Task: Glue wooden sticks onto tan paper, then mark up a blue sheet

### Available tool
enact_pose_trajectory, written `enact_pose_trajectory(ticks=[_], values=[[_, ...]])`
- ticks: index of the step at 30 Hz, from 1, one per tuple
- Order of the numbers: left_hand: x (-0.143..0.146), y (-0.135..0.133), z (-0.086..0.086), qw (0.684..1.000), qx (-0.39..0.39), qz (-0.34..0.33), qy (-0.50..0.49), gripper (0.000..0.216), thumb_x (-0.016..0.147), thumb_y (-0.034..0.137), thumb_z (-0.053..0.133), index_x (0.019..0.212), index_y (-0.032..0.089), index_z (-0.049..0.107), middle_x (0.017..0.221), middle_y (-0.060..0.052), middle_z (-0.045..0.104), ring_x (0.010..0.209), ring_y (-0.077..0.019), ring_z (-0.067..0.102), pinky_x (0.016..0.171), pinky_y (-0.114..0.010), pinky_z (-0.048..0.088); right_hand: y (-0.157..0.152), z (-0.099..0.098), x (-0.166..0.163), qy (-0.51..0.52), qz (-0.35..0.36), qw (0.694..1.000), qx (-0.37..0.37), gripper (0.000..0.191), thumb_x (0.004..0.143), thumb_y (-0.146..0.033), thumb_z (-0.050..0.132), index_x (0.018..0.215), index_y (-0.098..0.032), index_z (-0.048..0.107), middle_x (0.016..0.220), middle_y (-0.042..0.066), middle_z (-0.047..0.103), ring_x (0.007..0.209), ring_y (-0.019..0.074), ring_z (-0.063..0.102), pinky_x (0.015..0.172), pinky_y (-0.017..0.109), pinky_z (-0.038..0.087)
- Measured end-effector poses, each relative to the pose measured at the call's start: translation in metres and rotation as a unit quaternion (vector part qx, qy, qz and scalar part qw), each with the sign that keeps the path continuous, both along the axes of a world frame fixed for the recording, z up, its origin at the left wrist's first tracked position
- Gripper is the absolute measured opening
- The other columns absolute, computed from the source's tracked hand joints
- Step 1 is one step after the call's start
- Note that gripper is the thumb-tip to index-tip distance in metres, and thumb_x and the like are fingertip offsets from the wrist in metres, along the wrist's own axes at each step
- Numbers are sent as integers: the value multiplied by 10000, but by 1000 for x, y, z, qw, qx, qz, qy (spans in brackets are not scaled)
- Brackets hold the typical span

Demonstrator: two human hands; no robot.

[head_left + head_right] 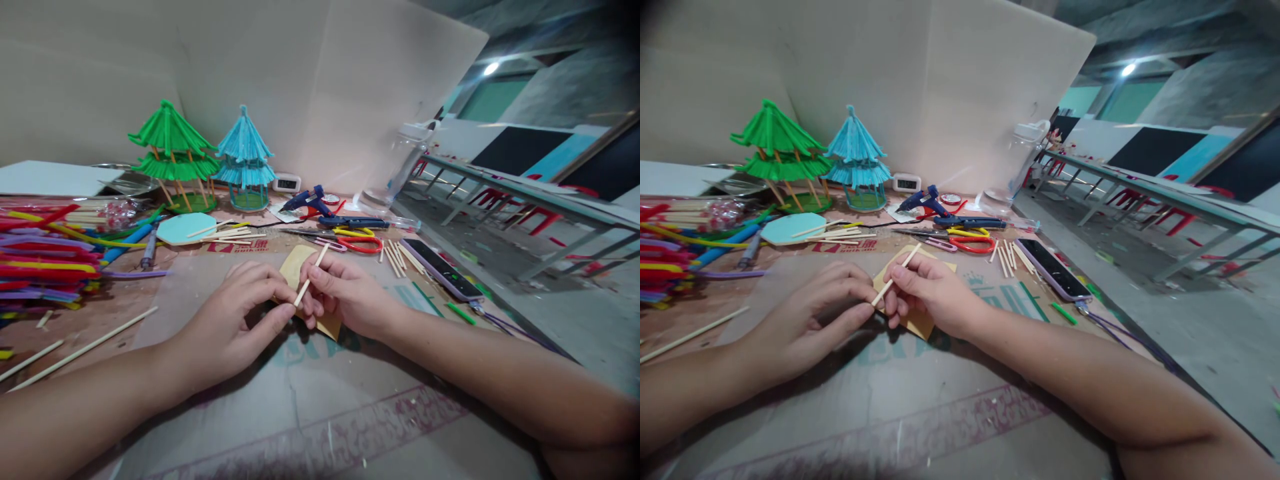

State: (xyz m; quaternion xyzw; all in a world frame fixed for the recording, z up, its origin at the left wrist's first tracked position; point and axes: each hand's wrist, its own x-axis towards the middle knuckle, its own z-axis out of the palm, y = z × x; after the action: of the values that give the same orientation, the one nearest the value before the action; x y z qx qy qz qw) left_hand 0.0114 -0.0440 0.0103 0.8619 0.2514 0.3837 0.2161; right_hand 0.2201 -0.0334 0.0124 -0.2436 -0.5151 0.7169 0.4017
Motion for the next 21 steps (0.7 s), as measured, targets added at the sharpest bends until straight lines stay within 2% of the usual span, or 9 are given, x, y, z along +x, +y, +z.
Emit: enact_pose_trajectory(ticks=[17, 21], values=[[1, -1, 1, 1000, -1, 11, 10, 160, 976, 194, 527, 913, 236, 668, 907, 15, 674, 894, -165, 615, 851, -323, 427, 0, -1, 0, -19, 4, 1000, 10, 331, 891, -452, 747, 881, -181, 558, 648, -30, 693, 510, 83, 599, 544, 215, 568], [-2, 7, -1, 997, 7, 74, 29, 135, 977, 236, 513, 974, 215, 646, 981, -19, 675, 967, -208, 611, 891, -373, 433, -1, 5, 4, -58, -33, 996, 51, 325, 922, -483, 687, 905, -199, 529, 682, -23, 681, 521, 89, 560, 547, 230, 533]])
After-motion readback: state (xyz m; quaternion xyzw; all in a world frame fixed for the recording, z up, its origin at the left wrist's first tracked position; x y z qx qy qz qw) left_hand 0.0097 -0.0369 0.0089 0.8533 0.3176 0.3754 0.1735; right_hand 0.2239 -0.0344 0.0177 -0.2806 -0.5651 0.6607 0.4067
